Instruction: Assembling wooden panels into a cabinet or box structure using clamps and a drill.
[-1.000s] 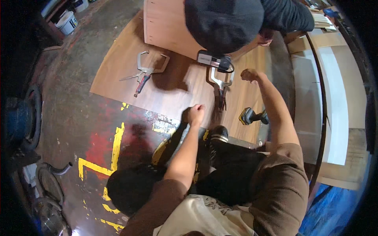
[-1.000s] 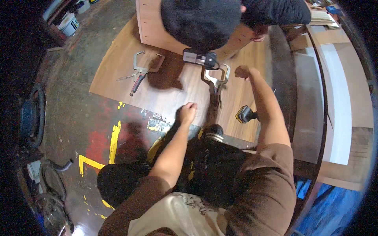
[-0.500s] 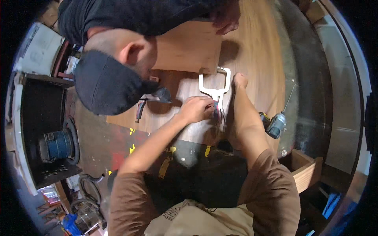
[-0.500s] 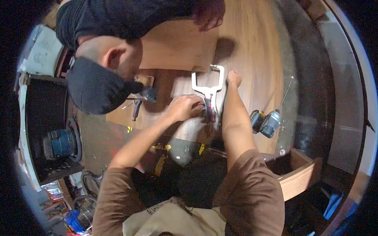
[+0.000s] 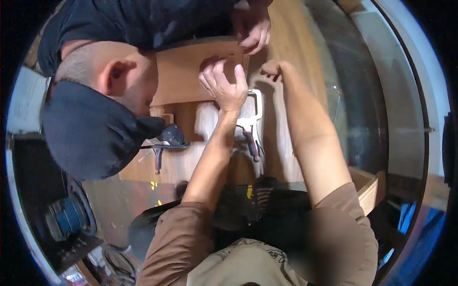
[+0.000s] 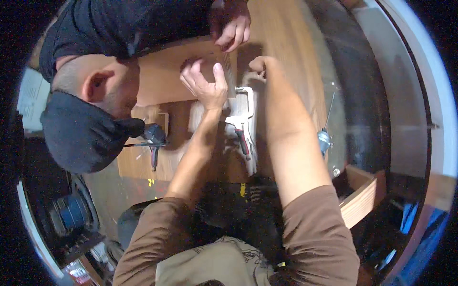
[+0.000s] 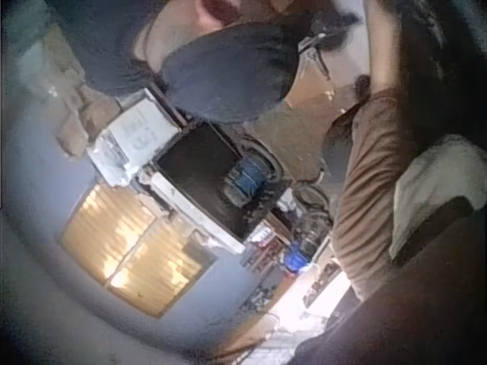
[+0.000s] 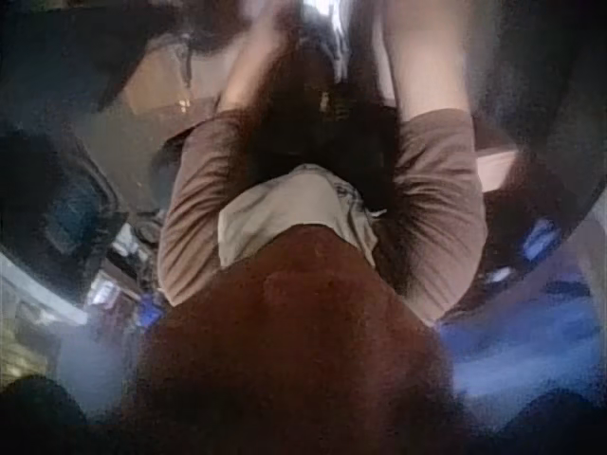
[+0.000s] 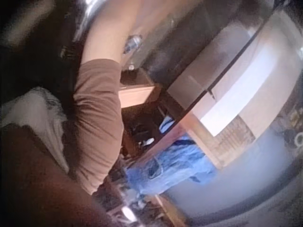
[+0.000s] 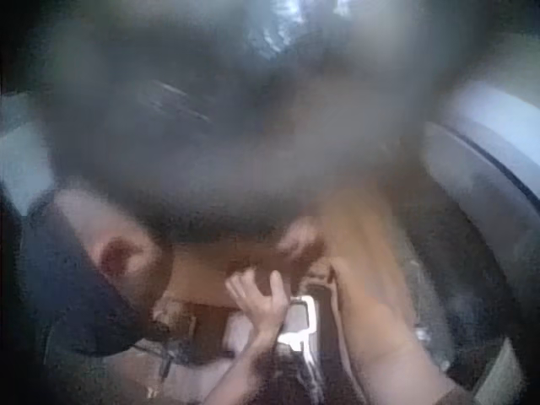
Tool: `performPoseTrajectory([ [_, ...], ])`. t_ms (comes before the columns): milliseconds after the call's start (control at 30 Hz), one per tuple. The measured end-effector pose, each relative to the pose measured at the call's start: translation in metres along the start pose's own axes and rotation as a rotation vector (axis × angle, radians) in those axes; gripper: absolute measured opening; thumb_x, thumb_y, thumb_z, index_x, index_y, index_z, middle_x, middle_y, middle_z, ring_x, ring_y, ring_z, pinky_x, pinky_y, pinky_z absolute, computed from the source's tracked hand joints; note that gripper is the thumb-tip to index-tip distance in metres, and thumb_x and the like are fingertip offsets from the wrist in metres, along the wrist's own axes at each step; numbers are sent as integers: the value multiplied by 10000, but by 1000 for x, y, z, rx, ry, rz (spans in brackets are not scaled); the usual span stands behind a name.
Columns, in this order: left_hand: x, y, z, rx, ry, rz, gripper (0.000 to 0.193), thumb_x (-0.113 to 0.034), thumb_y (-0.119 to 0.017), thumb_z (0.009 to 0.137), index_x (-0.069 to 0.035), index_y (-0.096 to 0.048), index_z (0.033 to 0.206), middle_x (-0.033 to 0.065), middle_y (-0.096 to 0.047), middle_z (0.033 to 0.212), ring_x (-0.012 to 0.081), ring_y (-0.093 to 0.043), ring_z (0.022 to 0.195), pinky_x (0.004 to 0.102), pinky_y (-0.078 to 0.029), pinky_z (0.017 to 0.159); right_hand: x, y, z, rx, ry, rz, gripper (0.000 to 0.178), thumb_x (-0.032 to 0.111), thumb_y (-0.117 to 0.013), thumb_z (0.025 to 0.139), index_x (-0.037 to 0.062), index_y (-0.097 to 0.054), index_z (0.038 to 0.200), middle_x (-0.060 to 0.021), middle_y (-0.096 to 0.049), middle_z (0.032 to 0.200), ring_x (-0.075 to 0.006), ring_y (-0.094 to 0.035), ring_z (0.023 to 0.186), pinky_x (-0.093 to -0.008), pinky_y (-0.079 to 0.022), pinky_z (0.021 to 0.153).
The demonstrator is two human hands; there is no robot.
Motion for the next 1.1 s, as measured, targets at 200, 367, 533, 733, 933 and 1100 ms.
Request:
performPoseTrajectory([
  [200, -58, 3, 73, 44, -198, -205, 388, -214, -763, 768, -115, -661, 1130, 111, -585, 1251, 350, -496, 1234, 546, -342, 1109, -71, 102, -34, -73, -169, -421, 58, 196, -621, 735, 168, -669, 749, -25, -629, 757, -216, -550, 694, -430, -430, 681],
  [367, -69, -7, 109, 341, -300, -112, 424, -280, -748, 735, -109, -689, 1118, 85, -696, 1067, 280, -627, 1085, 488, -382, 1074, -68, 108, -36, -100, -6, -466, 111, 243, -676, 725, 142, -658, 683, -61, -650, 699, -225, -593, 654, -406, -432, 631],
  [533, -69, -28, 117, 691, -555, 64, 462, -454, -776, 798, -64, -714, 1038, 130, -702, 889, 328, -678, 874, 449, -524, 773, -115, -23, 25, -221, 183, 466, 296, 297, -524, 958, 138, -749, 851, -88, -725, 817, -212, -677, 750, -430, -510, 699],
  [733, -68, -47, 119, 742, -698, 145, 356, -444, -769, 833, -114, -656, 909, 75, -677, 785, 286, -682, 753, 418, -531, 642, -133, -133, 43, 243, 10, 1385, 700, 614, -320, 1067, 22, -646, 1245, -144, -743, 1083, -261, -716, 961, -422, -560, 919],
  [933, -76, -58, 116, 732, -637, -46, 340, -381, -821, 822, -85, -721, 956, 93, -692, 799, 273, -687, 723, 385, -525, 627, -107, -157, 53, 635, 117, 1485, 918, 750, -248, 1010, -53, -605, 1275, -218, -712, 1201, -355, -704, 1059, -474, -556, 952],
  [1100, -74, -60, 122, 778, -597, 4, 343, -374, -859, 769, -77, -744, 898, 75, -699, 741, 247, -683, 654, 347, -518, 585, -98, -164, 47, 659, 101, 1427, 953, 788, -284, 983, -53, -542, 1348, -192, -691, 1152, -312, -710, 920, -469, -579, 841],
])
Point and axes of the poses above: each hand's wrist, its own z-axis towards the middle knuckle, its own y-axis out of the back of the hand, x = y × z, the point moved 8 cm from there along z, towards the middle knuckle
